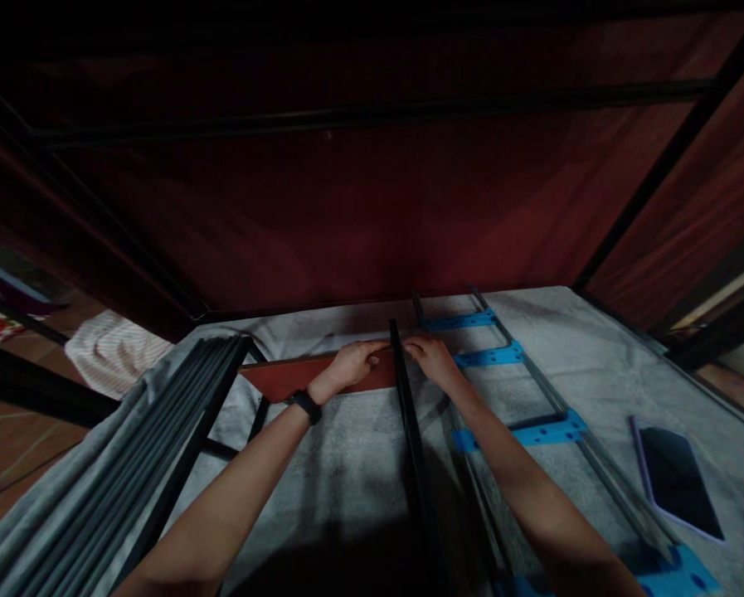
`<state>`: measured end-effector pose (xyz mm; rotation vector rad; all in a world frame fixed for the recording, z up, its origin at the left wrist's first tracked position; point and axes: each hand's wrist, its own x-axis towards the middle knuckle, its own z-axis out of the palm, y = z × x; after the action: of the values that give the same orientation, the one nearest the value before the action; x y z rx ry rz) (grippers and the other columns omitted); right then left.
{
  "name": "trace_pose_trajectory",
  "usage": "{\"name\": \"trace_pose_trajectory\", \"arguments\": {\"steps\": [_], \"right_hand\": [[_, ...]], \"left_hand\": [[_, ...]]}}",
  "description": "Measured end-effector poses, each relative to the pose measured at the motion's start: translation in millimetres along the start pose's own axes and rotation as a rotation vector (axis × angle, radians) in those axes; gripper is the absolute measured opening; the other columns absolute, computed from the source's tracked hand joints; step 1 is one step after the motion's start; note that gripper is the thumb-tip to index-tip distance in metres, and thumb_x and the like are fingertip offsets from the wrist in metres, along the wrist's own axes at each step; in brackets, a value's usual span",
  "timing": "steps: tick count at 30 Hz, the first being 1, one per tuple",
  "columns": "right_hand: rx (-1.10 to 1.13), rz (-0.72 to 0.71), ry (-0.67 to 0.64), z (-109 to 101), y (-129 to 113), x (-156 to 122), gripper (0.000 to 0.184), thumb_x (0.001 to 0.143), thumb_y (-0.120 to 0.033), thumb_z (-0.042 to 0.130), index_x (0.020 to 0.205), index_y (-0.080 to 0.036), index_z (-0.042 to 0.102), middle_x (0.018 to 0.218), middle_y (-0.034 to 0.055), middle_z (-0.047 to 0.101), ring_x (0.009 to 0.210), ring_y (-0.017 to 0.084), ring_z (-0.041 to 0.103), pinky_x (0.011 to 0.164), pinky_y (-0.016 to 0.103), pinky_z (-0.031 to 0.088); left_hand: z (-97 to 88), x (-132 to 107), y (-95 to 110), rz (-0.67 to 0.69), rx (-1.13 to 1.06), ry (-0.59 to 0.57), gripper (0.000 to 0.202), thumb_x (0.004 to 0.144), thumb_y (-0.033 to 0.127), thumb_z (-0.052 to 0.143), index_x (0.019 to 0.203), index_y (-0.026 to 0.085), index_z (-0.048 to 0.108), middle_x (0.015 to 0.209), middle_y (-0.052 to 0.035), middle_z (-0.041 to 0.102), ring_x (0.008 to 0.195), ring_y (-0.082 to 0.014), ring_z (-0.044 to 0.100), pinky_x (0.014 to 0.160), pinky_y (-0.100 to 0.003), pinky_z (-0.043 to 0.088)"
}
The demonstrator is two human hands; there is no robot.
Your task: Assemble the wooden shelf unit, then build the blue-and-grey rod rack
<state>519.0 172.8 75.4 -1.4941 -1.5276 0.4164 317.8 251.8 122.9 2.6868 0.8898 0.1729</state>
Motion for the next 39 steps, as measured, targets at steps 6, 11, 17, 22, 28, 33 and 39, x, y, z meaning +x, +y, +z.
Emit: {"name": "trace_pose_trajectory", "arguments": {"steps": [6,11,17,22,28,33,39], "right_hand": [[0.006,0.040,0.010,2.3,-4.0,-0.3,0.019,0.089,-0.016,0.053,0.081,-0.022,0.070,0.081,0.0020,0.069,0.078,0.016,0.062,0.080,0.027,0.045],[0.034,0.113,0.042,9.2,-0.6,-3.1,0.021,0.091,-0.024,0.052,0.082,-0.022,0.070,0.073,0.0010,0.068,0.069,0.016,0.062,0.071,0.026,0.046],[0.069,0.150,0.107,16.0,-0.8,-3.5,0.019,0.090,-0.025,0.054,0.079,-0.022,0.069,0.077,0.0022,0.070,0.076,0.017,0.064,0.075,0.026,0.045],[0.131,0.178,0.173,23.8,-0.7,-5.4,0.017,0.090,-0.030,0.054,0.081,-0.024,0.067,0.080,0.0013,0.070,0.078,0.018,0.064,0.072,0.026,0.045],[0.230,0.230,0.245,33.2,0.1,-6.7,0.018,0.090,-0.039,0.051,0.081,-0.024,0.058,0.065,-0.0017,0.061,0.064,0.017,0.061,0.062,0.026,0.044],[0.306,0.257,0.275,37.3,-0.2,-8.2,0.025,0.090,-0.046,0.049,0.078,-0.025,0.054,0.059,-0.0029,0.057,0.055,0.016,0.056,0.055,0.026,0.042],[0.365,0.252,0.295,44.1,-2.9,-14.5,0.028,0.091,-0.048,0.044,0.083,-0.025,0.057,0.072,0.0001,0.062,0.069,0.018,0.062,0.062,0.027,0.047]], "left_hand": [[0.6,-1.5,1.4,0.011,-0.016,0.018,0.049,0.091,0.014,0.049,0.138,0.020,0.060,0.132,-0.0073,0.067,0.119,-0.0237,0.064,0.106,-0.035,0.048],[2.4,-1.8,0.3,0.032,-0.021,0.034,0.050,0.090,0.011,0.049,0.138,0.020,0.060,0.132,-0.0079,0.067,0.119,-0.0231,0.064,0.107,-0.035,0.047],[4.2,-2.1,-0.2,0.009,-0.023,0.046,0.049,0.090,0.012,0.051,0.137,0.022,0.061,0.129,-0.0069,0.069,0.116,-0.0227,0.066,0.106,-0.035,0.048],[4.6,-0.9,-1.3,-0.010,-0.019,0.034,0.048,0.090,0.014,0.053,0.136,0.021,0.062,0.126,-0.0078,0.070,0.112,-0.0228,0.067,0.103,-0.034,0.049],[5.9,0.3,-1.9,0.001,-0.007,0.035,0.048,0.089,0.012,0.053,0.136,0.021,0.061,0.130,-0.0073,0.068,0.114,-0.0228,0.066,0.103,-0.034,0.048],[5.7,-1.5,3.9,-0.044,0.061,0.032,0.048,0.091,0.015,0.052,0.138,0.024,0.059,0.134,-0.0057,0.066,0.116,-0.0233,0.065,0.105,-0.036,0.047],[2.4,-2.7,12.6,-0.094,0.094,0.032,0.042,0.096,0.026,0.052,0.137,0.027,0.059,0.132,-0.0036,0.067,0.117,-0.0232,0.065,0.104,-0.035,0.047]]}}
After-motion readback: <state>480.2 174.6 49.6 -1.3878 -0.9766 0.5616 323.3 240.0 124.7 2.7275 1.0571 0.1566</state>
